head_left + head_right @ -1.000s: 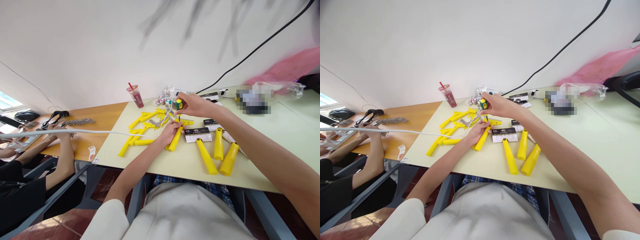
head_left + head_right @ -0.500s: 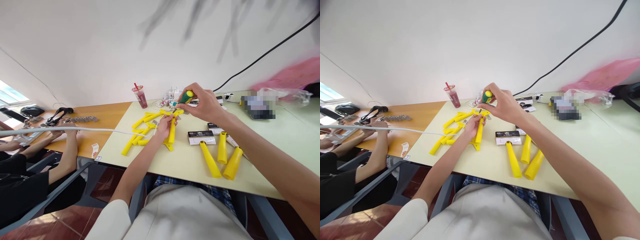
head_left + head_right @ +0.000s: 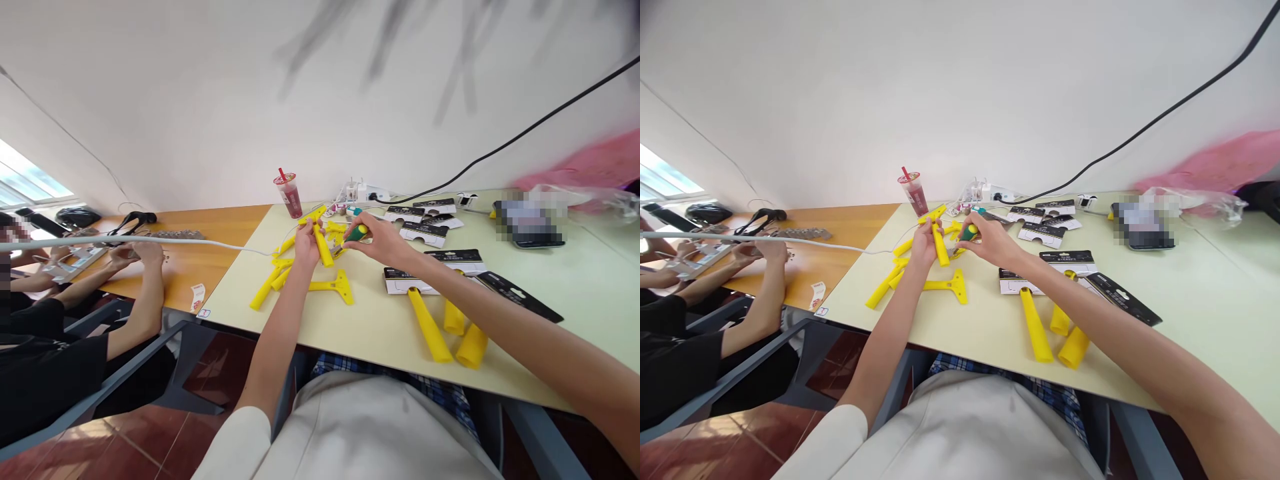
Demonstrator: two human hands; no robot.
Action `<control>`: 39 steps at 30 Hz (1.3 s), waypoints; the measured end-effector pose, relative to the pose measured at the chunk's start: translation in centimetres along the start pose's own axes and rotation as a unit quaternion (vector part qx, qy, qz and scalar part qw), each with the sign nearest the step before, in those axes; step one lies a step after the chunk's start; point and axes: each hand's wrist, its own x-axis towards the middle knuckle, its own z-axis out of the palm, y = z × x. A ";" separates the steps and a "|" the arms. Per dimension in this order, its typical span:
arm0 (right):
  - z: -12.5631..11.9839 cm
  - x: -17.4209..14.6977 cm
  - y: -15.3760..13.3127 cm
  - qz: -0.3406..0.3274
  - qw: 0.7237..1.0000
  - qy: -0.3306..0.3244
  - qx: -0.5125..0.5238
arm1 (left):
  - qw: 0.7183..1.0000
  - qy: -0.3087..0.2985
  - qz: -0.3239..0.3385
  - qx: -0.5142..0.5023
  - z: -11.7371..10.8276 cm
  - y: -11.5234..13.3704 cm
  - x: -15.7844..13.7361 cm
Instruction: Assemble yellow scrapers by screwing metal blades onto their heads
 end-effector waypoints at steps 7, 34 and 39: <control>1.3 -0.3 1.4 -0.003 0.999 -0.026 -0.043 | 1.000 0.001 -0.012 -0.003 0.4 0.1 -0.2; -7.7 0.8 -1.9 -0.018 0.994 0.085 -0.064 | 0.988 -0.072 -0.120 0.067 1.0 -2.8 -2.3; -8.8 0.8 -1.9 -0.002 0.994 0.095 -0.053 | 0.975 -0.103 -0.176 0.092 1.6 -4.6 -4.2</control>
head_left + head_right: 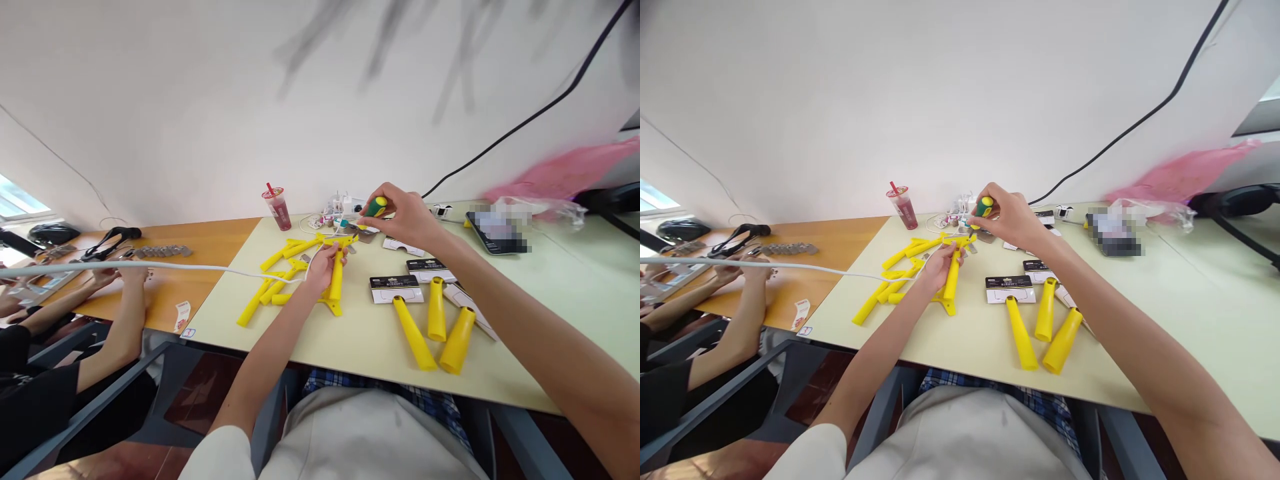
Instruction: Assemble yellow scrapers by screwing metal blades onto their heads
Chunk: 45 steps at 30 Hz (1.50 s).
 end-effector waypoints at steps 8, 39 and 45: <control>0.3 0.4 1.5 -0.006 0.999 -0.033 -0.010 | 0.999 0.002 -0.016 0.038 0.6 -1.6 -0.5; 0.9 0.3 2.3 -0.006 0.998 -0.057 -0.030 | 0.999 0.004 -0.012 0.030 0.6 -1.5 -0.5; 1.1 0.3 2.5 -0.003 0.998 -0.065 -0.027 | 0.999 0.000 -0.021 0.033 0.7 -1.4 -0.6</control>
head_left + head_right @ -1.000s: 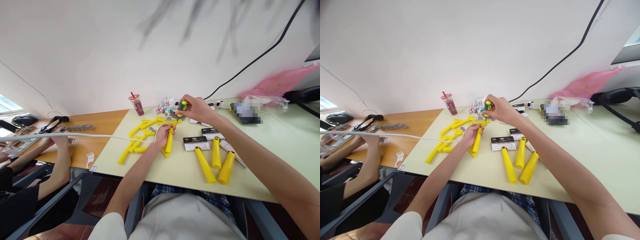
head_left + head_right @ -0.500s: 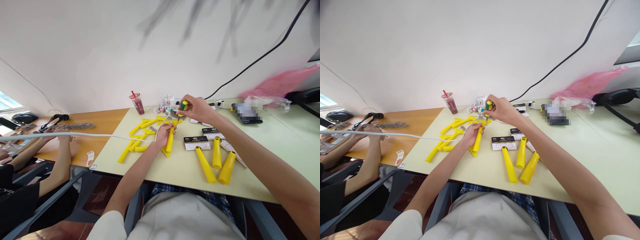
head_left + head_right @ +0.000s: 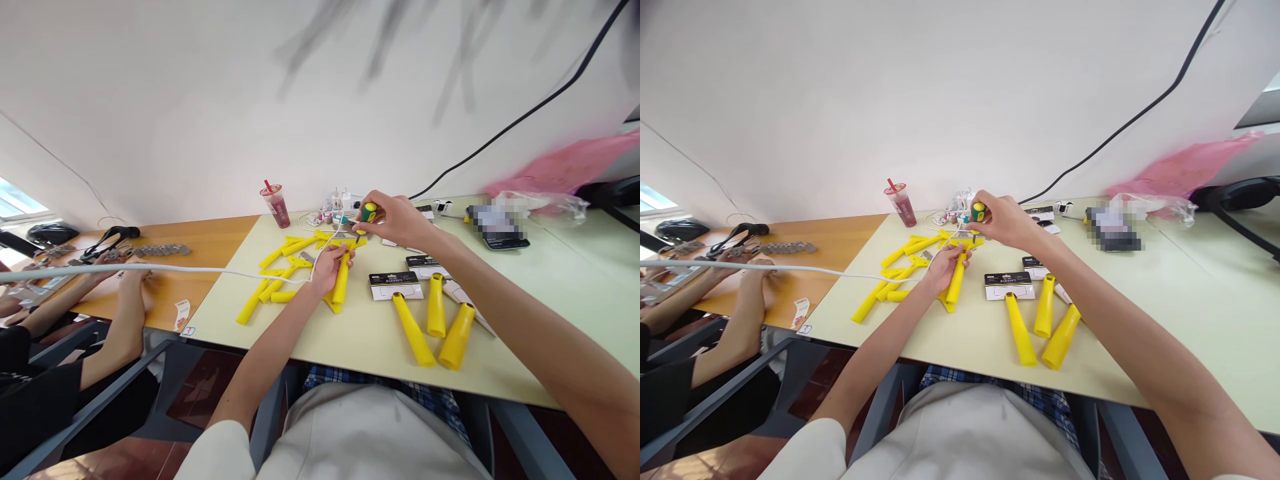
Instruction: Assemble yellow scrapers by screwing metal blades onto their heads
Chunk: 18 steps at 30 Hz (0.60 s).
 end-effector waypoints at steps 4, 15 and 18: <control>-0.1 0.0 -0.2 0.004 1.000 -0.003 -0.001 | 1.000 -0.001 -0.003 0.001 0.0 0.1 0.0; -0.5 -0.2 -0.1 0.012 1.000 0.013 0.009 | 0.999 -0.007 -0.021 -0.030 -0.1 0.1 0.0; -0.5 -0.2 0.0 0.012 1.000 0.013 0.011 | 0.999 -0.006 -0.031 -0.038 -0.1 0.2 0.0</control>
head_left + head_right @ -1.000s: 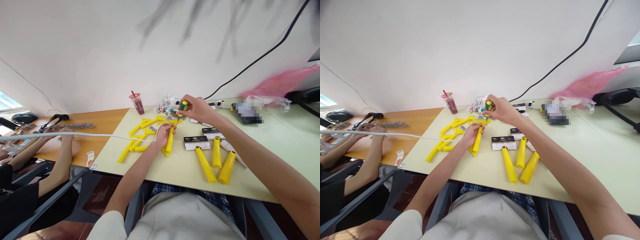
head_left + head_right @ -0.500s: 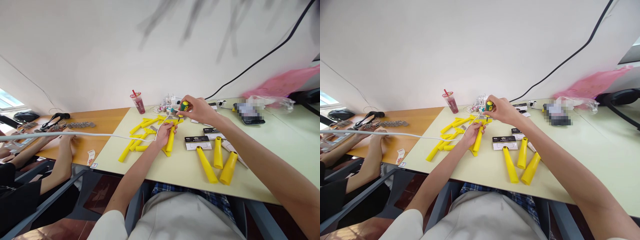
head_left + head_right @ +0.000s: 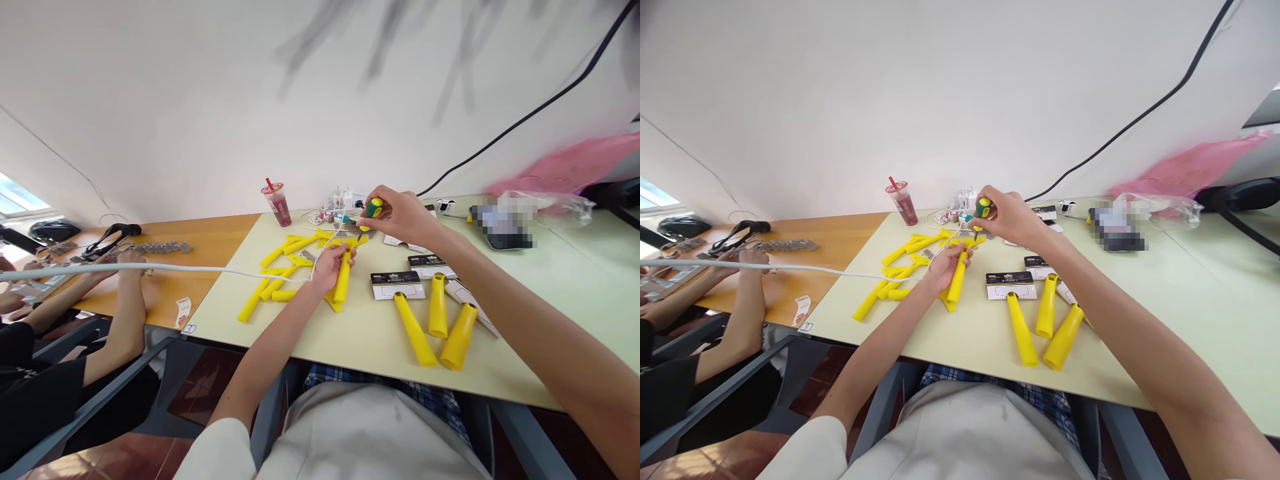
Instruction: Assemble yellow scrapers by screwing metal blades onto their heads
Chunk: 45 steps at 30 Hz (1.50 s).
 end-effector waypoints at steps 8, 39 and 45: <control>0.0 0.1 0.1 -0.003 1.000 -0.002 -0.001 | 1.000 0.001 -0.002 -0.011 -0.1 0.0 0.1; 0.0 0.3 1.5 -0.092 0.978 -0.121 -0.141 | 0.997 0.040 0.019 0.064 -0.7 -2.3 0.7; 0.3 0.2 0.9 -0.082 0.982 -0.122 -0.117 | 0.996 0.038 0.025 0.076 -0.5 -2.2 0.6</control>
